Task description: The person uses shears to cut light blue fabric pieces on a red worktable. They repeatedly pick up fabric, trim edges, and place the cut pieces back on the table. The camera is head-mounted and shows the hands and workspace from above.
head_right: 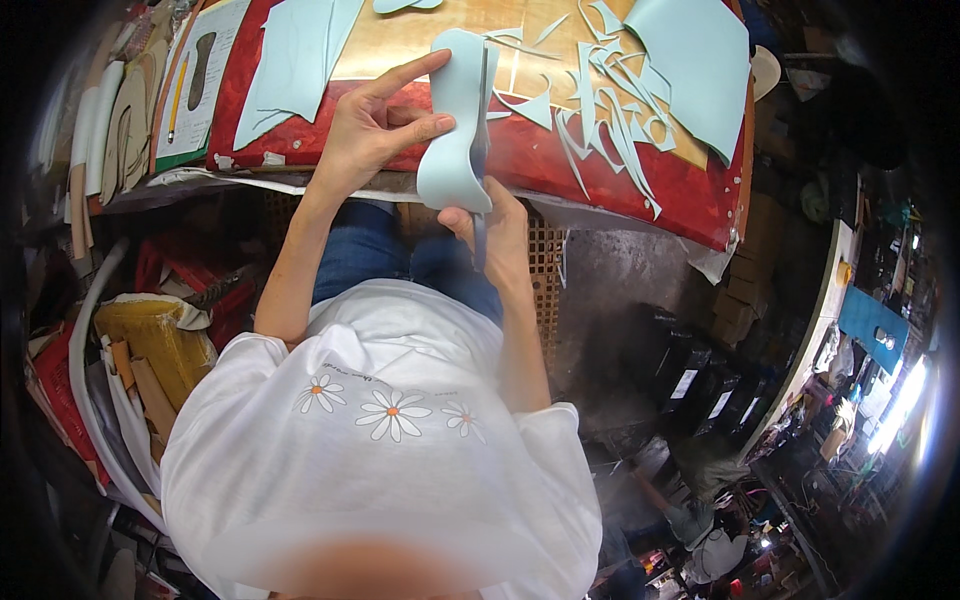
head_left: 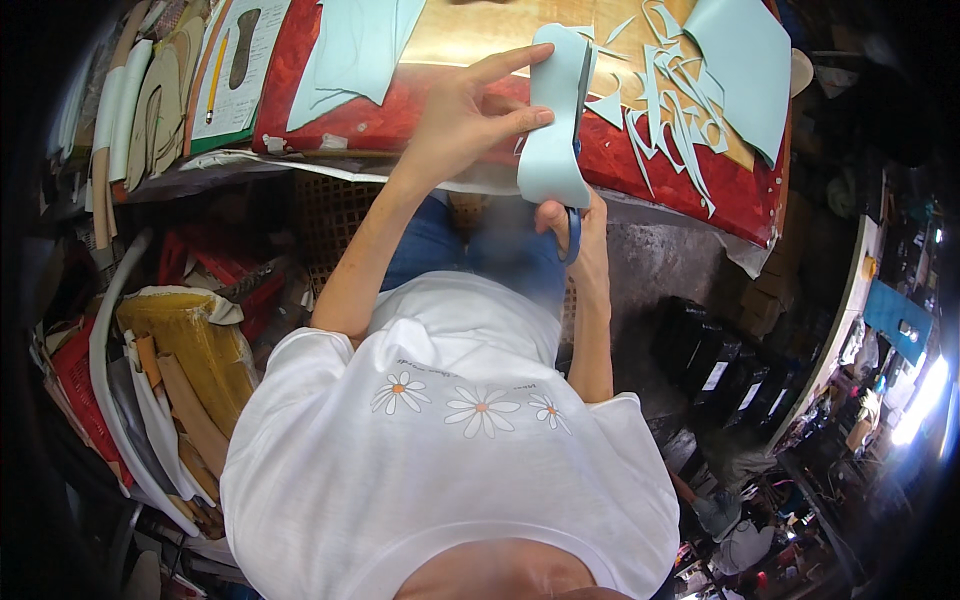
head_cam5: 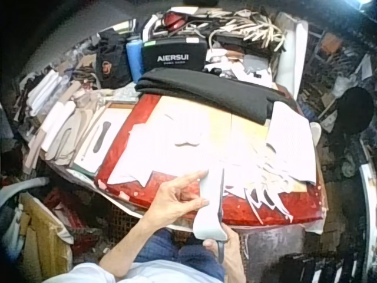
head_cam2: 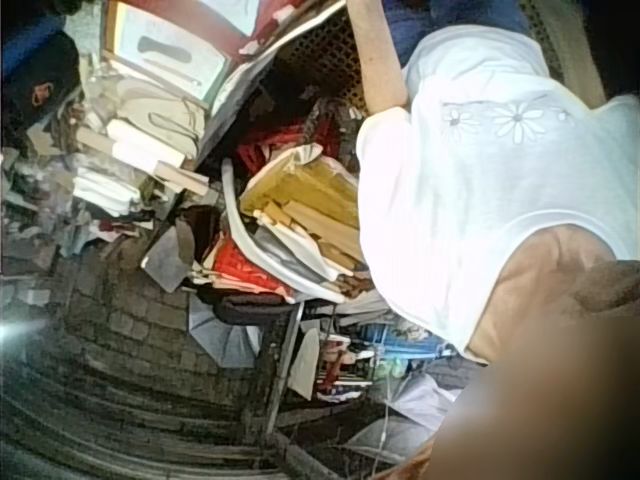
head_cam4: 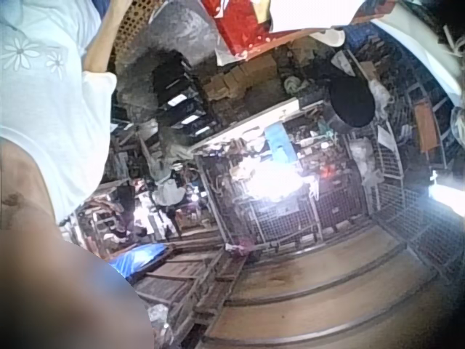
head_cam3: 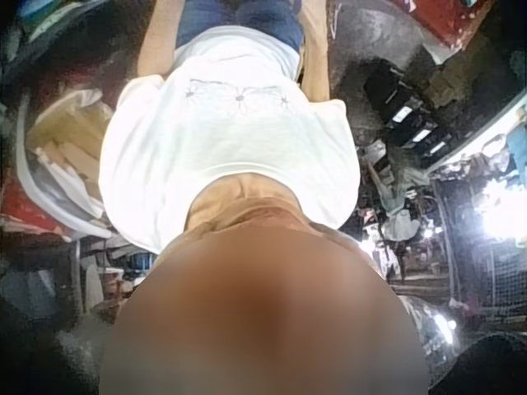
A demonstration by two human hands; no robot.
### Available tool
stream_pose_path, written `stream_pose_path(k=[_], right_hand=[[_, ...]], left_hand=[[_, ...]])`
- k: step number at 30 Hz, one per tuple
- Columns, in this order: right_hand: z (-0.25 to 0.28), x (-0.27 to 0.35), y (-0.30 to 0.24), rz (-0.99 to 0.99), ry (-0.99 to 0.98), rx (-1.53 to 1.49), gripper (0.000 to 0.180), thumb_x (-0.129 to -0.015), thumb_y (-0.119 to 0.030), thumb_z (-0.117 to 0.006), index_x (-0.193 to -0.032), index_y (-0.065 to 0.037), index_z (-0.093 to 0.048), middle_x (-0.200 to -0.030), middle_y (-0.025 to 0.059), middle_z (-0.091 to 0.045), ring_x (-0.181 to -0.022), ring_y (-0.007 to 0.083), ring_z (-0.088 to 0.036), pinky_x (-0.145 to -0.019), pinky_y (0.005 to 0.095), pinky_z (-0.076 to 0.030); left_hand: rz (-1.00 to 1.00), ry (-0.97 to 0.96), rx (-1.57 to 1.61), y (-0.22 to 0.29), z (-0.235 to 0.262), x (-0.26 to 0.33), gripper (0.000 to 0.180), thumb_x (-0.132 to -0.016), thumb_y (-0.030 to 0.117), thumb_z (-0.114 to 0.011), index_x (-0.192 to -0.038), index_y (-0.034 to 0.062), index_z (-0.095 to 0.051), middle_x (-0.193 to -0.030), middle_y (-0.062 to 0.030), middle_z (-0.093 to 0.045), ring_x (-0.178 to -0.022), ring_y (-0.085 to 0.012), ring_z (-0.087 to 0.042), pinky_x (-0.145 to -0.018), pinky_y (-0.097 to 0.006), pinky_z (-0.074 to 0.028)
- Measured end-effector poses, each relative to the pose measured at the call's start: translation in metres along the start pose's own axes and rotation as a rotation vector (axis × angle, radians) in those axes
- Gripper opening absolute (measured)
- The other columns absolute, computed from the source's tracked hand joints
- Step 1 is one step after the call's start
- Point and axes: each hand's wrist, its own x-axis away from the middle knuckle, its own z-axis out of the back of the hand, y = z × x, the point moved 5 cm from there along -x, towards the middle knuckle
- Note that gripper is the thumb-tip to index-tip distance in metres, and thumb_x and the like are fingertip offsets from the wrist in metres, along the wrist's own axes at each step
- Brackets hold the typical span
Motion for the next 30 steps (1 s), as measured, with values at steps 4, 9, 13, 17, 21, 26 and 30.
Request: stream_pose_path(k=[4,9,13,17,21,26,30], right_hand=[[0.000,0.004,0.001,-0.049,0.011,-0.060,0.047,-0.069,-0.040,-0.078,-0.089,-0.001,-0.061,-0.062,-0.0005,-0.055,-0.054,0.0062,-0.049,-0.048,0.0219,-0.038],[0.001,0.007,-0.001,-0.030,-0.023,-0.179,0.042,-0.071,-0.034,-0.080,-0.093,-0.003,-0.062,-0.068,-0.0014,-0.057,-0.054,0.0052,-0.049,-0.047,0.0209,-0.038],[0.009,0.002,-0.003,-0.071,-0.069,-0.252,0.054,-0.066,-0.045,-0.081,-0.097,-0.005,-0.061,-0.070,-0.0022,-0.057,-0.057,0.0058,-0.051,-0.050,0.0203,-0.039],[0.010,-0.003,-0.012,0.002,-0.102,-0.068,0.076,-0.063,-0.076,-0.062,-0.083,-0.003,-0.055,-0.064,0.0007,-0.052,-0.062,0.0098,-0.053,-0.056,0.0223,-0.041],[0.010,-0.003,-0.011,-0.021,-0.073,-0.057,0.081,-0.058,-0.081,-0.061,-0.082,-0.004,-0.054,-0.065,0.0006,-0.052,-0.062,0.0095,-0.052,-0.056,0.0223,-0.041],[0.019,-0.002,-0.003,-0.054,-0.166,-0.157,0.047,-0.069,-0.045,-0.077,-0.085,-0.006,-0.055,-0.069,-0.0017,-0.051,-0.058,0.0067,-0.050,-0.053,0.0205,-0.039],[0.030,0.002,0.004,-0.125,-0.168,-0.152,0.030,-0.069,-0.024,-0.073,-0.083,-0.005,-0.055,-0.069,-0.0014,-0.052,-0.058,0.0069,-0.050,-0.053,0.0200,-0.039]], left_hand=[[0.014,-0.028,0.025,-0.001,0.000,0.001,0.057,-0.078,0.002,-0.071,-0.130,0.0066,-0.049,-0.110,-0.0085,-0.064,-0.084,-0.0146,-0.067,-0.077,-0.027,-0.054],[0.057,-0.066,0.003,-0.002,0.000,0.002,0.057,-0.077,0.003,-0.072,-0.130,0.0071,-0.050,-0.113,-0.0082,-0.062,-0.086,-0.0141,-0.066,-0.076,-0.026,-0.054],[0.075,-0.141,-0.044,-0.001,-0.003,0.009,0.057,-0.077,0.006,-0.073,-0.129,0.0082,-0.052,-0.118,-0.0082,-0.060,-0.087,-0.0134,-0.065,-0.076,-0.026,-0.054],[0.009,-0.200,-0.132,0.002,-0.005,0.012,0.056,-0.076,0.007,-0.074,-0.127,0.0084,-0.054,-0.121,-0.0085,-0.059,-0.087,-0.0131,-0.065,-0.077,-0.027,-0.054],[0.048,-0.225,-0.055,0.000,-0.005,0.013,0.055,-0.075,0.007,-0.074,-0.127,0.0081,-0.054,-0.121,-0.0078,-0.058,-0.088,-0.0134,-0.065,-0.078,-0.027,-0.054],[0.039,-0.255,-0.087,0.002,-0.001,0.011,0.056,-0.075,0.005,-0.074,-0.127,0.0077,-0.054,-0.122,-0.0077,-0.058,-0.090,-0.0137,-0.064,-0.080,-0.027,-0.054],[0.081,-0.316,-0.159,0.002,0.004,0.010,0.057,-0.074,0.005,-0.073,-0.127,0.0093,-0.054,-0.122,-0.0075,-0.058,-0.094,-0.0138,-0.062,-0.082,-0.027,-0.052]])
